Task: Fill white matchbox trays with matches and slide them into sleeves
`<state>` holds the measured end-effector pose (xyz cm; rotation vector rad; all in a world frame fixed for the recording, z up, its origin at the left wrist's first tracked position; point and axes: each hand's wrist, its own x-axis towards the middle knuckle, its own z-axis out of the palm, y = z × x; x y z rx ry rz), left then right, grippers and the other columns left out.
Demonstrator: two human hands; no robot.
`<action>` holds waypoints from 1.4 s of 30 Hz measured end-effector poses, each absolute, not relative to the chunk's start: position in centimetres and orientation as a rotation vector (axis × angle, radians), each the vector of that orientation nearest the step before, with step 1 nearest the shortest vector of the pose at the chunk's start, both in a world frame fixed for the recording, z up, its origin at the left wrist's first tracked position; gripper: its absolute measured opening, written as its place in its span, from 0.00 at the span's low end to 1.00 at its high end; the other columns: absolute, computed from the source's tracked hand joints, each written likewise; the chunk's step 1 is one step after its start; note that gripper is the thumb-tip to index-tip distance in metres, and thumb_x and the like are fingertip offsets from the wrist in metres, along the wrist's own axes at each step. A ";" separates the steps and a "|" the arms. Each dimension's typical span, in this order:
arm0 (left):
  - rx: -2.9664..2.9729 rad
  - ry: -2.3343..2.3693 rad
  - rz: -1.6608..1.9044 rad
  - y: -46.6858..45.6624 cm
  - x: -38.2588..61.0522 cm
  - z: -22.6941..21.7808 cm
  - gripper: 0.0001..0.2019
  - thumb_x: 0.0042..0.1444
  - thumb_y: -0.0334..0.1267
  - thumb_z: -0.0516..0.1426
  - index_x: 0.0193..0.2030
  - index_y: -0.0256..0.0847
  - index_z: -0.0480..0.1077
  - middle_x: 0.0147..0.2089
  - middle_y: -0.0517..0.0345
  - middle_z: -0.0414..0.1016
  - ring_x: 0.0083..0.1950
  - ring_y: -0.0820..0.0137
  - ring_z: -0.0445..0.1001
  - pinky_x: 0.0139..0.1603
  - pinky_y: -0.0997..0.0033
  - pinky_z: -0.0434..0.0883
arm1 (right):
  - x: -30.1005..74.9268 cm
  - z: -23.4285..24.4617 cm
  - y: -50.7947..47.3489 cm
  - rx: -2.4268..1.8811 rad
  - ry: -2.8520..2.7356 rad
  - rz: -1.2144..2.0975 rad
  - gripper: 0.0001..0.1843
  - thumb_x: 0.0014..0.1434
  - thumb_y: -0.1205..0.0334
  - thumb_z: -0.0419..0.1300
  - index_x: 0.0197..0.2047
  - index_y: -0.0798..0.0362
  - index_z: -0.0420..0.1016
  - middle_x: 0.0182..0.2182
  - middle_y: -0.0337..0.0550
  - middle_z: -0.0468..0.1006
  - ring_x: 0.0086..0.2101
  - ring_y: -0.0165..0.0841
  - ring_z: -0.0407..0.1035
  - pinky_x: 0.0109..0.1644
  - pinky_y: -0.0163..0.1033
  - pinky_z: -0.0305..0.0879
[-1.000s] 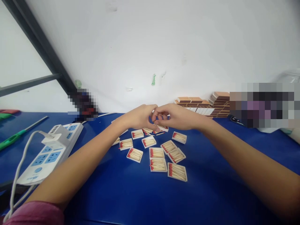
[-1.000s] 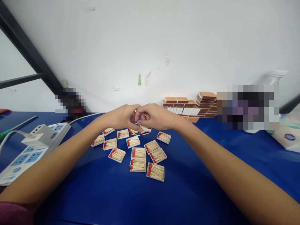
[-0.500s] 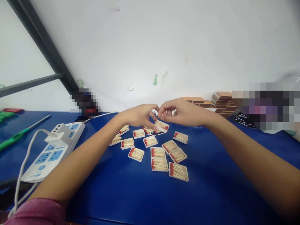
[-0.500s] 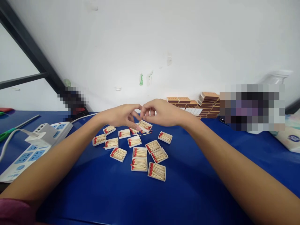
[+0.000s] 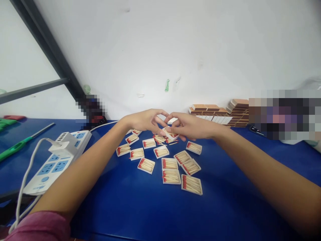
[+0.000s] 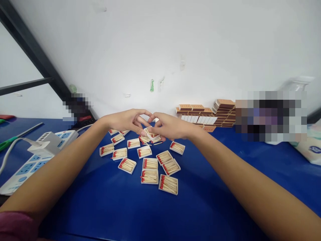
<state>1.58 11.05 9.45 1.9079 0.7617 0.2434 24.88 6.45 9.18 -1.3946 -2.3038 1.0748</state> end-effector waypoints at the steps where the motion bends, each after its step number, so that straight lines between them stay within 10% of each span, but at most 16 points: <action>1: 1.903 0.780 0.250 11.1 1.5 9.5 0.37 0.52 0.38 0.72 0.67 0.41 0.62 0.56 0.40 0.82 0.44 0.62 0.85 0.43 0.65 0.76 | 24.8 9.0 6.6 -1.406 -2.272 1.069 0.29 0.65 0.41 0.62 0.64 0.44 0.69 0.28 0.41 0.81 0.23 0.33 0.69 0.22 0.37 0.60; 11: 2.033 1.054 0.427 10.2 2.9 9.3 0.34 0.54 0.56 0.69 0.60 0.36 0.71 0.46 0.41 0.84 0.39 0.61 0.82 0.35 0.65 0.74 | 24.0 6.1 9.1 -1.526 -1.611 1.010 0.18 0.62 0.48 0.68 0.47 0.53 0.77 0.29 0.47 0.81 0.21 0.30 0.67 0.22 0.37 0.59; 19: 2.465 1.174 0.615 10.1 3.9 8.6 0.22 0.49 0.50 0.71 0.44 0.35 0.80 0.42 0.46 0.84 0.41 0.62 0.80 0.41 0.64 0.71 | 23.3 5.4 9.2 -1.546 -1.453 1.149 0.13 0.63 0.52 0.68 0.39 0.53 0.75 0.30 0.49 0.80 0.27 0.32 0.71 0.22 0.34 0.60; 32: 2.395 1.076 0.444 11.0 2.8 8.0 0.40 0.46 0.45 0.73 0.63 0.39 0.63 0.52 0.44 0.83 0.44 0.60 0.81 0.40 0.66 0.70 | 24.5 6.4 8.8 -0.991 -2.165 0.477 0.12 0.65 0.63 0.60 0.50 0.47 0.82 0.51 0.49 0.80 0.49 0.41 0.73 0.48 0.45 0.72; 42: 2.284 1.067 0.414 10.2 2.8 9.1 0.51 0.49 0.43 0.72 0.75 0.37 0.53 0.54 0.39 0.83 0.45 0.58 0.83 0.44 0.63 0.72 | 25.9 6.8 9.2 -1.004 -2.386 0.367 0.09 0.66 0.56 0.62 0.47 0.48 0.81 0.47 0.48 0.80 0.48 0.42 0.73 0.49 0.46 0.69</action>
